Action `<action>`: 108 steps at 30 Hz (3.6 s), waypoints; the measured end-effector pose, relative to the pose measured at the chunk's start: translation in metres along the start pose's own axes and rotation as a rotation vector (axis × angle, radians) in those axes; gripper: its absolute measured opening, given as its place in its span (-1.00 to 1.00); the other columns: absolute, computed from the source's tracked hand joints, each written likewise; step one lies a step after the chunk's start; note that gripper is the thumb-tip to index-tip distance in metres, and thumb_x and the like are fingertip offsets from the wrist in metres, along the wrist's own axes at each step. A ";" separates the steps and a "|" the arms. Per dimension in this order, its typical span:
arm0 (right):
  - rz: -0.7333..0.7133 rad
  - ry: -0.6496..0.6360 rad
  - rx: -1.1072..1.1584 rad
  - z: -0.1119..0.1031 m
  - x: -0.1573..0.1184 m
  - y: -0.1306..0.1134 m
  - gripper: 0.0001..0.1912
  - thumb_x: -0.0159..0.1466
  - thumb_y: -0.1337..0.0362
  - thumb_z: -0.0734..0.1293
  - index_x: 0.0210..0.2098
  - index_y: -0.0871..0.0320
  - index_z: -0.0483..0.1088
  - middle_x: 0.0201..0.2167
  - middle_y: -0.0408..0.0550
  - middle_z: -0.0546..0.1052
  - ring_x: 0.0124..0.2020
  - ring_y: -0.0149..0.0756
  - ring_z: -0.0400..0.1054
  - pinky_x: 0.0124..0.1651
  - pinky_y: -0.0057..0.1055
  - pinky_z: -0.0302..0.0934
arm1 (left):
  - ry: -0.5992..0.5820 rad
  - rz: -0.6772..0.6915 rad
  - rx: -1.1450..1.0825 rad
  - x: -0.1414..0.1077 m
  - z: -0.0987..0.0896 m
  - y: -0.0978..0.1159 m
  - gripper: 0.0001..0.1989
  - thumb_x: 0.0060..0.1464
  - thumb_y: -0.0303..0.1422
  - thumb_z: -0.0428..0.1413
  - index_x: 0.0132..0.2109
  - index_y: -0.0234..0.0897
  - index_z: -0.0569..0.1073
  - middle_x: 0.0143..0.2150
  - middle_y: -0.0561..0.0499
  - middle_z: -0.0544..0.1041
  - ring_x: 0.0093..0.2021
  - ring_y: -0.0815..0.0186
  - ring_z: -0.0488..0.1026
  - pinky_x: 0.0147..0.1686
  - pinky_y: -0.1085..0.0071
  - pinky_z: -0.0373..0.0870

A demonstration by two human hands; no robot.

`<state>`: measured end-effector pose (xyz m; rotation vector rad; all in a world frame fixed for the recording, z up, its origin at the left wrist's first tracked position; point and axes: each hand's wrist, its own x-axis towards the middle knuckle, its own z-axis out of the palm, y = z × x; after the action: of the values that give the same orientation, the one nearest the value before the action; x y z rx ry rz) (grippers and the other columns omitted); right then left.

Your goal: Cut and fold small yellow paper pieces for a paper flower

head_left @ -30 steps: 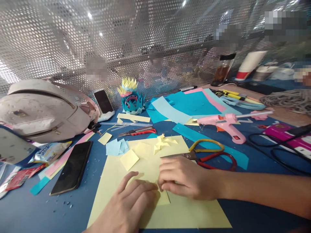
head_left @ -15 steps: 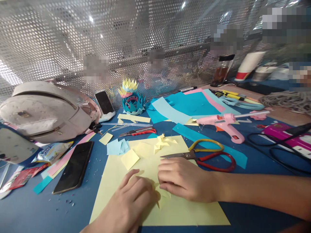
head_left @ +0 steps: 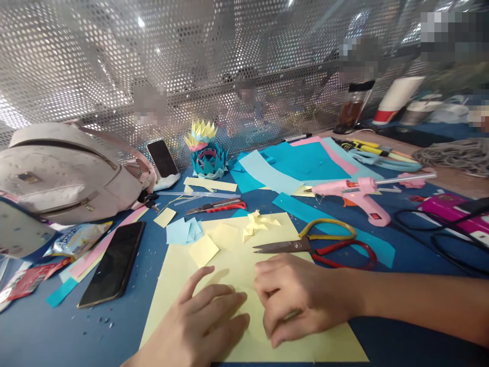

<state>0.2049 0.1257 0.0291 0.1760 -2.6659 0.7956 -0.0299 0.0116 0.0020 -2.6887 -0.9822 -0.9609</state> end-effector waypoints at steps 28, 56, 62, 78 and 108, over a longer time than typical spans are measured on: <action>0.194 0.193 -0.211 0.003 -0.001 -0.001 -0.71 0.49 0.15 0.25 -0.30 0.15 0.47 -0.42 -0.15 0.49 -0.35 -0.34 0.26 -0.26 -0.39 0.12 | -0.015 0.018 0.169 0.002 0.007 0.007 -0.69 0.46 -0.38 -0.10 0.05 -0.16 0.54 -0.04 0.00 0.56 0.06 0.30 0.46 0.43 0.09 -0.07; -0.148 0.124 -0.430 -0.005 -0.005 0.004 -0.62 0.52 0.17 0.15 -0.24 0.15 0.53 -0.49 -0.13 0.45 -0.42 -0.27 0.15 -0.39 -0.28 -0.06 | -0.136 0.020 0.154 -0.006 0.001 0.003 -0.60 0.47 -0.42 -0.19 0.20 -0.14 0.48 0.14 -0.12 0.52 0.19 0.20 0.42 0.39 -0.04 0.03; -0.137 0.078 -0.485 -0.007 -0.003 0.006 -0.64 0.50 0.21 0.16 -0.27 0.16 0.52 -0.50 -0.13 0.41 -0.41 -0.26 0.14 -0.39 -0.29 -0.07 | -0.166 0.026 0.146 -0.004 -0.002 0.003 -0.63 0.46 -0.42 -0.16 0.18 -0.15 0.48 0.18 -0.07 0.51 0.18 0.22 0.41 0.42 -0.03 -0.08; -0.164 0.087 -0.636 -0.004 -0.001 -0.004 -0.61 0.50 0.25 0.15 -0.34 0.20 0.50 -0.56 -0.13 0.36 -0.47 -0.29 0.17 -0.45 -0.31 -0.02 | -0.265 0.014 0.117 -0.002 -0.010 0.002 -0.54 0.47 -0.38 -0.27 0.27 -0.14 0.41 0.24 -0.10 0.46 0.26 0.17 0.31 0.40 -0.01 -0.26; 0.320 0.101 -0.207 0.000 0.002 -0.001 -0.85 0.40 0.32 0.25 -0.33 0.15 0.30 -0.43 -0.18 0.39 -0.39 -0.37 0.21 -0.33 -0.44 0.02 | -0.244 0.058 0.114 0.013 -0.019 0.003 -0.65 0.46 -0.42 -0.12 0.23 -0.19 0.45 0.00 -0.07 0.54 0.08 0.23 0.44 0.38 0.01 0.04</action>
<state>0.2035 0.1245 0.0302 -0.3416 -2.6911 0.5919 -0.0304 0.0100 0.0256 -2.7651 -0.9614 -0.5576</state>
